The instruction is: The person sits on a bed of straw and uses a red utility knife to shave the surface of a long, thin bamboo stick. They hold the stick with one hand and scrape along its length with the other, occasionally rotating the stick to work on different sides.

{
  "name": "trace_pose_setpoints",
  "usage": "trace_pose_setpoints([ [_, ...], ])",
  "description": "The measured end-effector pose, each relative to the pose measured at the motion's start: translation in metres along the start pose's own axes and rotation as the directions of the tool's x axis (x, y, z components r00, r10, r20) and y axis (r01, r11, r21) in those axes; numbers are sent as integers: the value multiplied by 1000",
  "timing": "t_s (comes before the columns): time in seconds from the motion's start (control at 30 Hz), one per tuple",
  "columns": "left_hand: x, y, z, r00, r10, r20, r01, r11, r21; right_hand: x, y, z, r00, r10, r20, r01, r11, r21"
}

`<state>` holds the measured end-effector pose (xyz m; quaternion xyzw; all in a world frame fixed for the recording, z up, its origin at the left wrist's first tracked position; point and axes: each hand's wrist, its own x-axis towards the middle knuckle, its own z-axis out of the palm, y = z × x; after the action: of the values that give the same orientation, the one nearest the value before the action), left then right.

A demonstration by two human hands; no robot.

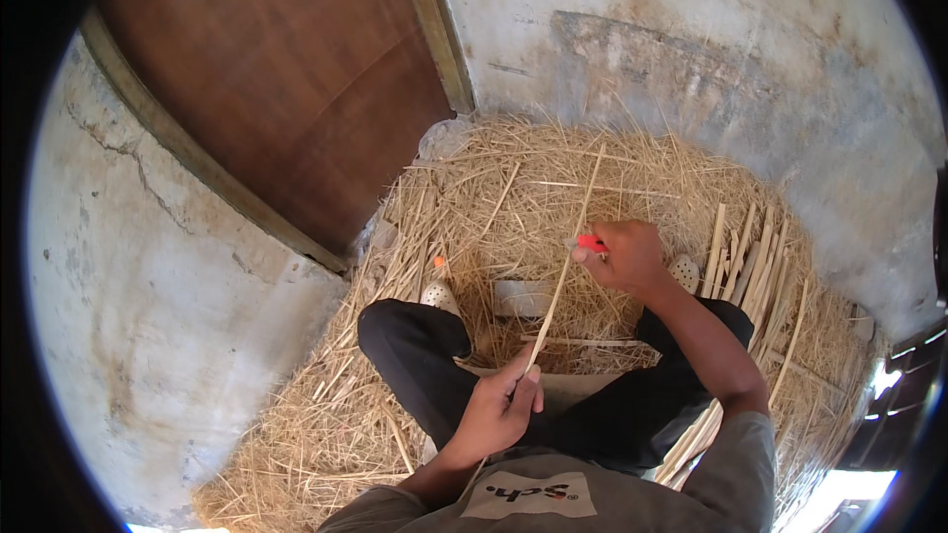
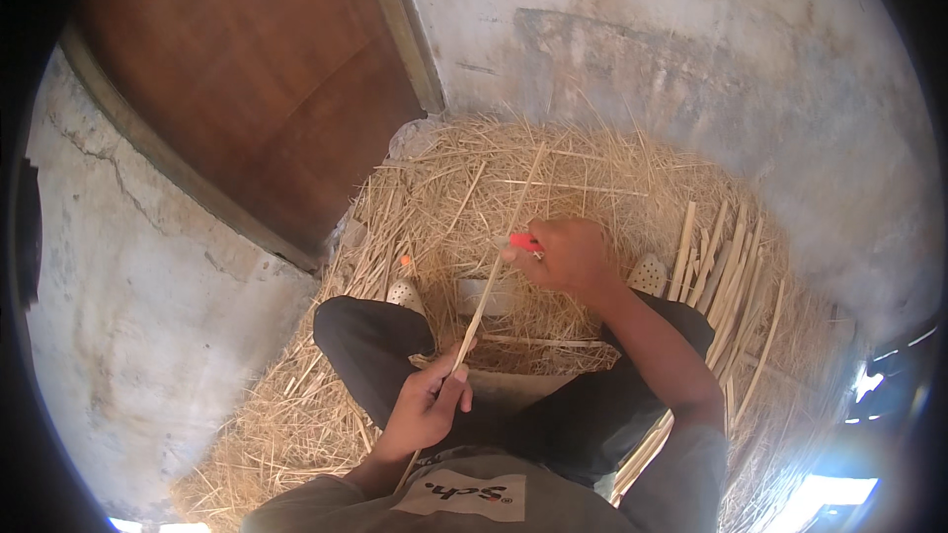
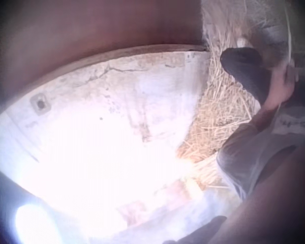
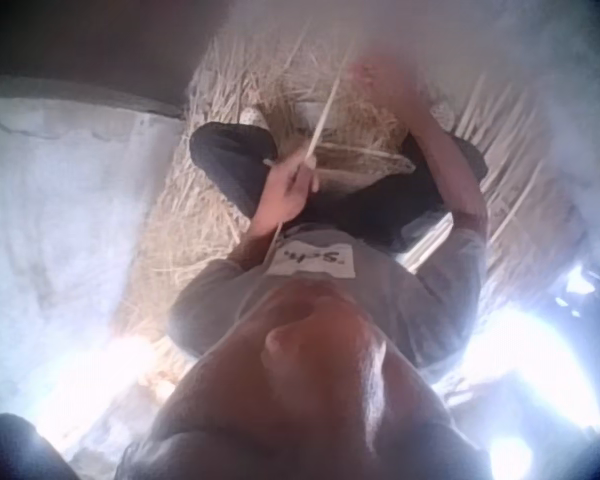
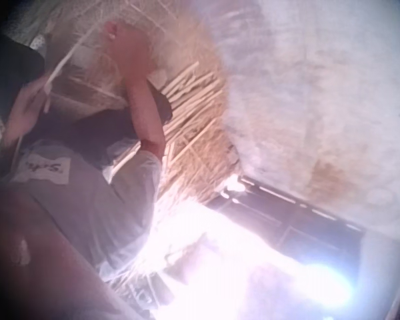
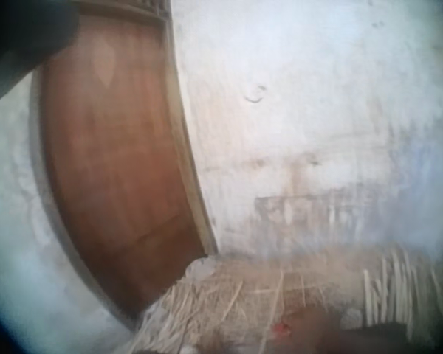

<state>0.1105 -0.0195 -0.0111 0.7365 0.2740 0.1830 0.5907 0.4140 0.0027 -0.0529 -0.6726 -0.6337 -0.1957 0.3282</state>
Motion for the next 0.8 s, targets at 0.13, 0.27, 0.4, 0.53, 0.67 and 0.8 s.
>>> trace_pose_setpoints([
  [0.13, -8, -1, 1, 999, -37, 40, 38, 999, -38, 21, 19, -9, 979, 201, 43, -202, 979, 20],
  [0.27, -5, 10, -2, 997, -66, 26, 68, 996, -53, -1, -4, -6, 998, 30, 58, -32, 999, 25],
  [0.4, -13, 5, -1, 994, -76, 80, 84, 991, -108, 13, 16, -4, 965, 251, 80, -252, 968, 8],
  [0.53, -17, 7, -6, 995, -89, 53, 95, 988, -118, 6, -3, -11, 991, 80, 104, -82, 996, 22],
  [0.67, -23, 11, -6, 982, -147, 115, 160, 981, -112, 26, 44, -8, 949, 305, 83, -289, 943, -166],
  [0.8, -38, 13, -9, 980, -68, 187, 105, 974, -198, 38, 97, -31, 801, 599, 12, -596, 799, -79],
])
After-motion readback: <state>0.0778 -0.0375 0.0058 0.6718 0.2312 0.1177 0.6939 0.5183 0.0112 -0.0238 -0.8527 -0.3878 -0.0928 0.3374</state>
